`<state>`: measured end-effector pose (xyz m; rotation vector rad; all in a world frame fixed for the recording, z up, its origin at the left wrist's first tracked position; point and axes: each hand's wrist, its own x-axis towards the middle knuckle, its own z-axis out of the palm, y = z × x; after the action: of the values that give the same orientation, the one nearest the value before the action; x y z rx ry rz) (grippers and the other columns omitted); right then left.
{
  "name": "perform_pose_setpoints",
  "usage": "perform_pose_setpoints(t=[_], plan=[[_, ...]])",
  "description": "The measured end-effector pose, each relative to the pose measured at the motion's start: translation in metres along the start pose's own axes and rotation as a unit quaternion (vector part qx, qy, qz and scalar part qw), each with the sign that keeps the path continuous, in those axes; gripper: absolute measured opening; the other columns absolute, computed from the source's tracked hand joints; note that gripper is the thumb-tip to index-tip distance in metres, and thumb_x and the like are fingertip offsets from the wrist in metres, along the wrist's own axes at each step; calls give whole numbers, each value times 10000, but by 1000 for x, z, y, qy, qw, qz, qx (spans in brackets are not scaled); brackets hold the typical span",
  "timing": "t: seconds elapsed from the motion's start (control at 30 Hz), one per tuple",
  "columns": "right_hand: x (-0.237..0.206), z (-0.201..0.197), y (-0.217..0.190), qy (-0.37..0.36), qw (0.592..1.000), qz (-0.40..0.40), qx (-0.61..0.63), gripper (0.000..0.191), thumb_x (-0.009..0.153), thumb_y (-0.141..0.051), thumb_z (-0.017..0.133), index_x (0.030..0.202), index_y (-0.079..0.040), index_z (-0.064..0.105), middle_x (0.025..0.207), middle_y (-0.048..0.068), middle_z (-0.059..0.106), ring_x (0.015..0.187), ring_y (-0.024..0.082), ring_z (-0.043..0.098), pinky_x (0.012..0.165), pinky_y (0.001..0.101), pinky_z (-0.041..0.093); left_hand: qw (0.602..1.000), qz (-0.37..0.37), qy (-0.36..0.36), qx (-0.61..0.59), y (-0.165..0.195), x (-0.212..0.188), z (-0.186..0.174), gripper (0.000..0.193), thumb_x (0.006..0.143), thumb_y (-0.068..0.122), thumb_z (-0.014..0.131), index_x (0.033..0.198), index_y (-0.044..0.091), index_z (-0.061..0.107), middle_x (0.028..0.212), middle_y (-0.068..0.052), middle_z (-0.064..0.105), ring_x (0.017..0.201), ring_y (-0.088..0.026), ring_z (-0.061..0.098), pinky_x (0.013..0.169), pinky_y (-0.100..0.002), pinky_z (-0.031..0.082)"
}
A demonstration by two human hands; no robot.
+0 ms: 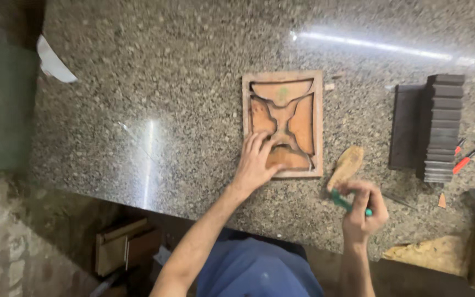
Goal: The person uses green-handled end-cutting pliers to trim the edges of a shaped metal sheet fitted into a recessed wooden frame on a granite workbench, working around the curved outline. They then set the pliers aside, pick up a hammer and a wooden block, and tap along the frame edges.
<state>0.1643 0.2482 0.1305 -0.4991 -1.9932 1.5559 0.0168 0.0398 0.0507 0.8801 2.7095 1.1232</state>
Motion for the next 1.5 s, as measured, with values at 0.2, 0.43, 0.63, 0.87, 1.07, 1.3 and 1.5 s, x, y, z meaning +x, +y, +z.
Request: perform_pose_setpoints(t=[0.2, 0.43, 0.63, 0.87, 1.07, 1.3, 1.5], plan=[[-31, -32, 19, -5, 999, 34, 21, 229, 1147, -128, 516, 1018, 22, 631, 910, 100, 688, 870, 167, 671, 841, 284, 551, 988, 63, -28, 141, 33, -4, -1, 1007, 669, 416, 912, 1476, 29, 449, 1498, -215, 429, 1454, -394, 348, 1271, -588, 190], [-45, -33, 41, -61, 997, 4, -39, 174, 1082, -77, 556, 982, 4, 673, 886, 78, 721, 812, 139, 685, 760, 264, 545, 989, 47, -71, 122, 54, -13, 19, 1007, 662, 305, 927, 1496, 28, 435, 1484, -231, 427, 1463, -400, 375, 1283, -589, 174], [-55, -32, 40, -84, 993, -45, -67, 125, 1053, -78, 595, 995, 3, 671, 866, 90, 708, 787, 152, 681, 741, 278, 536, 979, 31, -154, 127, 43, -25, -1, 1030, 614, 131, 916, 1507, 92, 405, 1497, -218, 418, 1451, -409, 359, 1251, -521, 257], [-62, -25, 36, -115, 989, -64, -71, 97, 1034, -96, 633, 1004, -10, 665, 866, 80, 694, 766, 151, 676, 717, 280, 531, 897, 147, -129, 396, -9, -47, -85, 1068, 670, -86, 821, 1586, 213, 360, 1604, -24, 394, 1531, -243, 321, 1263, -479, 213], [-62, -17, 38, -119, 989, -54, -74, 95, 1043, -101, 643, 1025, -15, 678, 865, 83, 702, 775, 158, 674, 722, 285, 520, 948, -78, -57, 303, -18, -79, -104, 991, 740, 97, 793, 1613, 174, 331, 1635, -161, 303, 1513, -365, 286, 1246, -575, 205], [-64, -13, 41, -79, 993, -39, -78, 168, 1104, -123, 565, 1069, 2, 671, 932, 88, 720, 833, 160, 681, 769, 269, 528, 971, -168, 104, 135, -20, -106, -47, 1118, 718, 439, 931, 1562, 47, 311, 1603, -341, 214, 1471, -540, 224, 1198, -658, 242], [-64, -9, 30, -54, 997, -19, -54, 335, 1209, -237, 469, 1307, 49, 615, 1081, 144, 701, 1018, 199, 655, 952, 307, 524, 979, -162, 98, 70, -29, -94, -38, 1113, 681, 387, 935, 1576, 97, 339, 1662, -286, 188, 1520, -518, 229, 1235, -584, 277]])
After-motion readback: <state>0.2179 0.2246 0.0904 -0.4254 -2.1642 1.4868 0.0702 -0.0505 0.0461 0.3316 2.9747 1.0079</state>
